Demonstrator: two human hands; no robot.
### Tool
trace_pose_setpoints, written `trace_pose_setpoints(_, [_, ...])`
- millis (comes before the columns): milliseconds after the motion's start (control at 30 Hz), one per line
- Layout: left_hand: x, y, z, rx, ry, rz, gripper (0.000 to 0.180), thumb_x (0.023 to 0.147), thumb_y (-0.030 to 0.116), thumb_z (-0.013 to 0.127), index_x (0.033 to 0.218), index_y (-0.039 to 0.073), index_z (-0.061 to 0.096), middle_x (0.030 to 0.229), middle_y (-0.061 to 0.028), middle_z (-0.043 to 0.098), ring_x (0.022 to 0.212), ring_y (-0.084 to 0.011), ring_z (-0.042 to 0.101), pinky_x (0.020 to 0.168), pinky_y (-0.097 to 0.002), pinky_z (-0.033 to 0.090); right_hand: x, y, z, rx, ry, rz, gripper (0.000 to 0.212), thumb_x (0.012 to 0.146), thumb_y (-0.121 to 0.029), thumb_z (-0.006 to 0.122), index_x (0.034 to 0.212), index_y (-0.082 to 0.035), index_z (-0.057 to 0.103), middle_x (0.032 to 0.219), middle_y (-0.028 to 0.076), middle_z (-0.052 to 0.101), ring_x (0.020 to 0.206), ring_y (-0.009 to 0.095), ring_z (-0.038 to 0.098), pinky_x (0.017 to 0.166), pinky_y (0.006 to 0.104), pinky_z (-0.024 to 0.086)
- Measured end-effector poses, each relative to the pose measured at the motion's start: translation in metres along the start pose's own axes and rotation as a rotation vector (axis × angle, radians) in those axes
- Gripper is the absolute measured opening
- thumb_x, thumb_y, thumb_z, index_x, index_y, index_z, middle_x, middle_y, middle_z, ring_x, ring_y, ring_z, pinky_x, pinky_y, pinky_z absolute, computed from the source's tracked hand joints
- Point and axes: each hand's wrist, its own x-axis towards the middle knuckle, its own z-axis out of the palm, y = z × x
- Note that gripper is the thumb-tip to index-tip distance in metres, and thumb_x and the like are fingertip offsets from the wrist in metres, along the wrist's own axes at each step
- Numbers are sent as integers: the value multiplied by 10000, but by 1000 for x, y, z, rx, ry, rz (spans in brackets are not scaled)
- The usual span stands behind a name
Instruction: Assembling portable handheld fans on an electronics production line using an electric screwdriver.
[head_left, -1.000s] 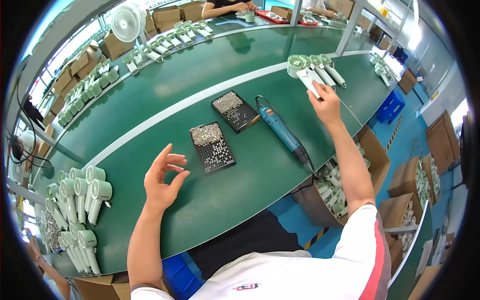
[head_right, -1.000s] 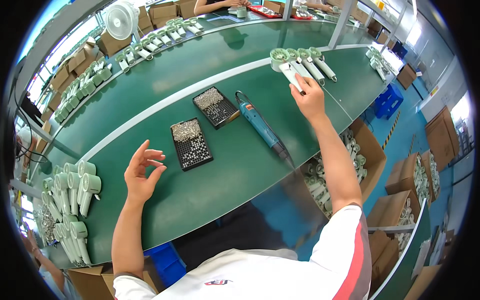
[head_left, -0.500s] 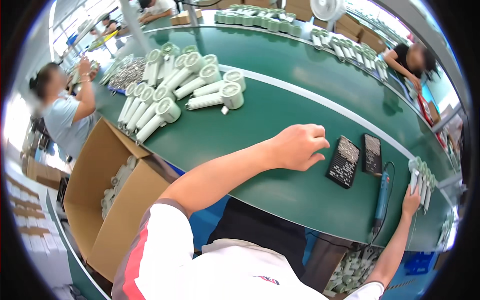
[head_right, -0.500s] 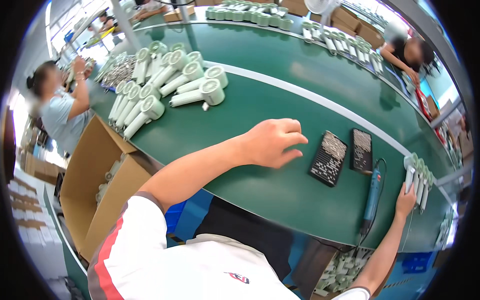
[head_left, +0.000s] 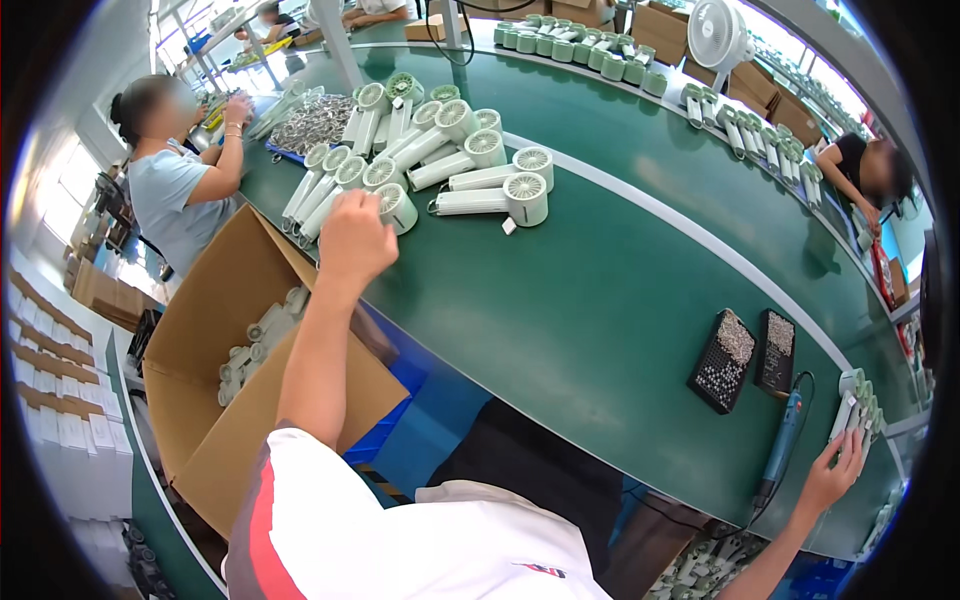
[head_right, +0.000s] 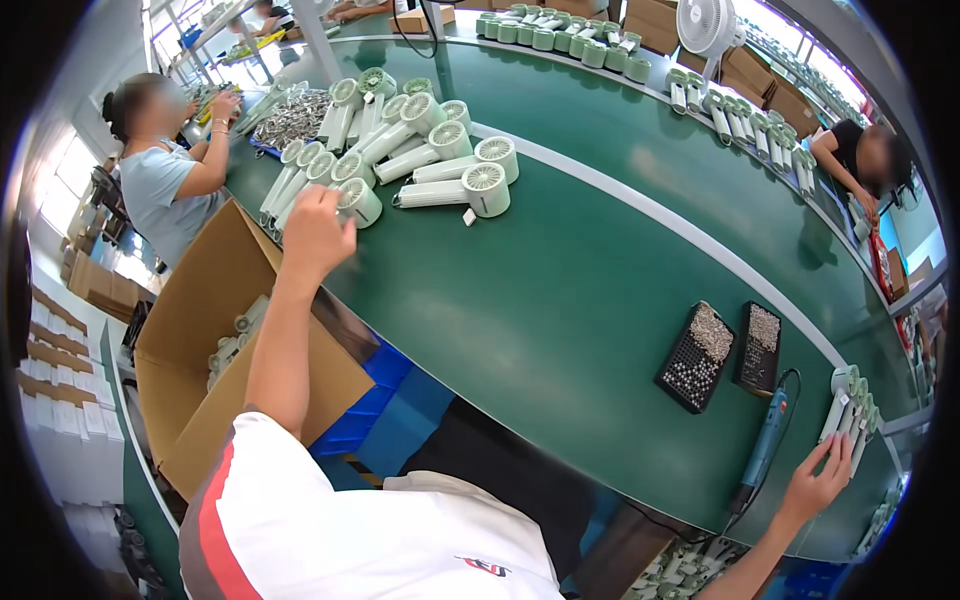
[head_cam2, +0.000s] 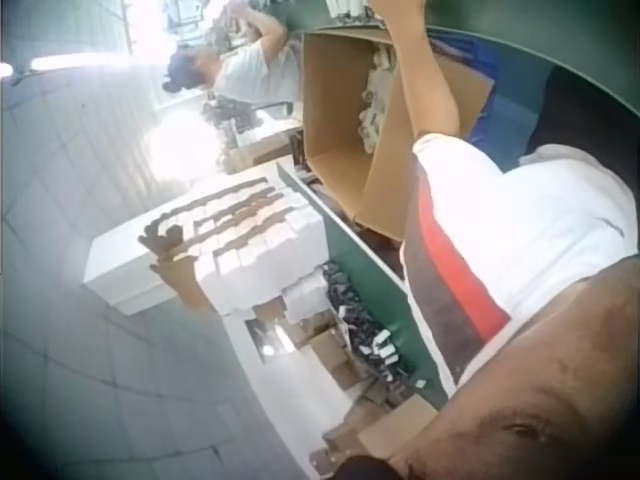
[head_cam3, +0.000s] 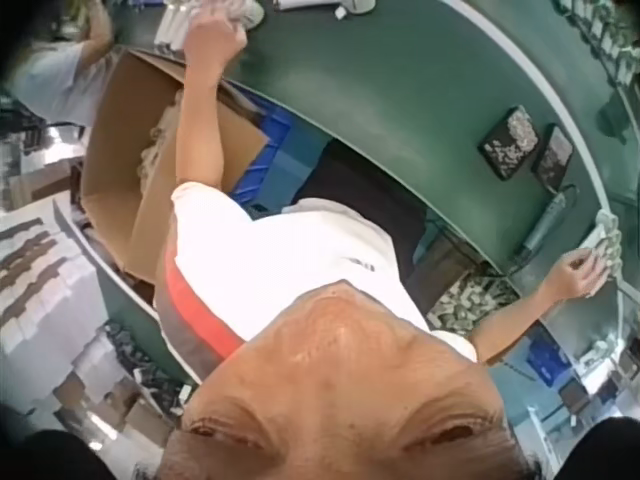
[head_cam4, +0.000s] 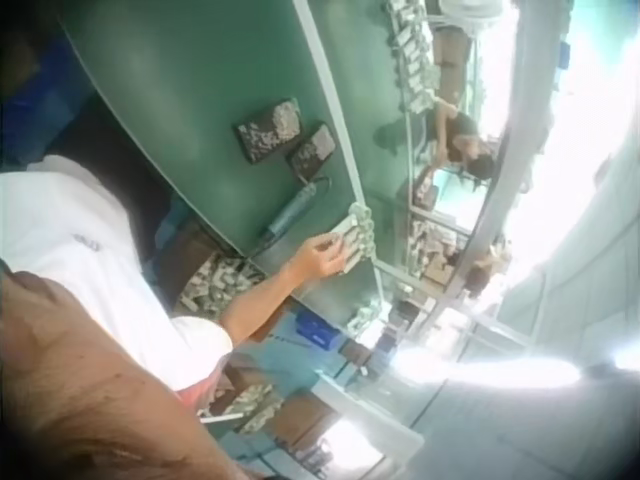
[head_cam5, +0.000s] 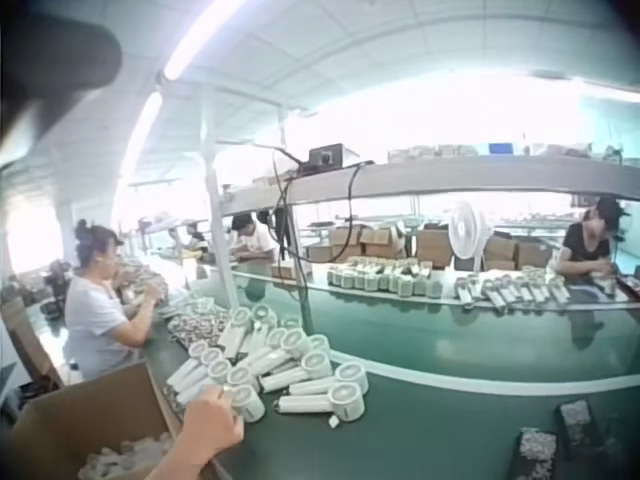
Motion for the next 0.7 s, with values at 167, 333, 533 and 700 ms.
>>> trace_pose_setpoints(167, [-12,-35,17,173,-164,-80,360,754,172,776,1060,-7,714,1064,-183,671,1099,-366,617,963,-442,532,21,-104,-49,293,57,-148,161,970,55,653,1121,85,701,1190,202,702,1057,335,689,917,416,548])
trace_pose_setpoints(333, [-16,-49,16,116,-109,-11,276,744,179,758,947,-7,732,1011,-185,673,1034,-362,637,910,-449,553,30,-177,-78,540,6,-206,152,952,110,615,1087,114,684,1116,227,709,979,352,688,851,421,556])
trace_pose_setpoints(533, [-21,13,-38,-117,-47,37,292,732,176,799,938,-25,752,890,-140,698,854,-290,685,794,-393,556,19,-253,-105,944,-133,-149,143,919,90,644,1051,82,699,1052,212,726,901,334,692,802,391,561])
trace_pose_setpoints(700, [-11,80,-42,-942,-521,-151,309,823,203,848,967,-47,739,873,-52,727,751,-73,637,664,-276,493,23,-333,-102,1408,-406,38,228,872,108,693,1086,39,730,1002,170,739,864,212,715,741,291,567])
